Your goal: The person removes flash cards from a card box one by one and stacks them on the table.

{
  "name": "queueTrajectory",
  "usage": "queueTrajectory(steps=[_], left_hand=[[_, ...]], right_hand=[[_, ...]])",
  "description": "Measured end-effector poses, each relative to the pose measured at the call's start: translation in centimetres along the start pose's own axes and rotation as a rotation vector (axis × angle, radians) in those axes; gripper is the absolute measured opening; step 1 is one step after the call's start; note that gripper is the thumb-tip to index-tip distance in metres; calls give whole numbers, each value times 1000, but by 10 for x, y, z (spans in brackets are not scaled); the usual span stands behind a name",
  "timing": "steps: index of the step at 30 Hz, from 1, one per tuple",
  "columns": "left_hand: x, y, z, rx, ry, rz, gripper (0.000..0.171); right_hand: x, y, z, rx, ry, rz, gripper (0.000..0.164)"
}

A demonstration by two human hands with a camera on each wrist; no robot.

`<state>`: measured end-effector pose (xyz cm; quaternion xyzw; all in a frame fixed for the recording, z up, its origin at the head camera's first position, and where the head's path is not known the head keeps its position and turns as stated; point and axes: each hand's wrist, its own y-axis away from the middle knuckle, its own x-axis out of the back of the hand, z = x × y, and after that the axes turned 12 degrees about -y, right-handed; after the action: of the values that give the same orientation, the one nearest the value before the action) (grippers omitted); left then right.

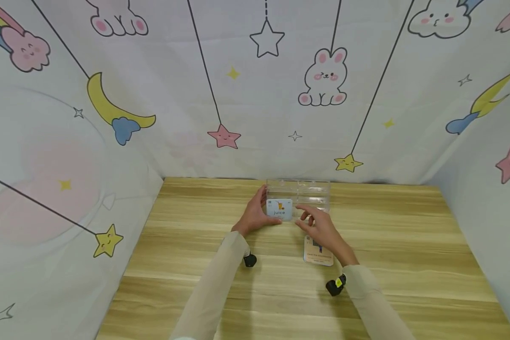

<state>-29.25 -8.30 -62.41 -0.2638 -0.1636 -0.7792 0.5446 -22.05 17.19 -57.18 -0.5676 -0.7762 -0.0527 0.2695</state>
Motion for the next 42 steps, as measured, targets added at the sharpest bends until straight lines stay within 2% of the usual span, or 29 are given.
queueTrajectory(steps=[4,10,19,32,42], left_hand=[[0,1,1,0,-5,1,129],[0,1,2,-9,-8,5,129],[1,2,2,2,-14,0,130],[1,3,7,14,-19,-3,129],[1,3,7,1,-25,2,127]], right_hand=[[-4,-8,0,-47,-51,-10,49],[-7,-18,-1,-78,-51,-14,51],[-9,-20,-1,-103,-66,-16,49],[-10,-18,-3,-44,-65,30,42],[-16,-21,-2,-29,-140,45,30]])
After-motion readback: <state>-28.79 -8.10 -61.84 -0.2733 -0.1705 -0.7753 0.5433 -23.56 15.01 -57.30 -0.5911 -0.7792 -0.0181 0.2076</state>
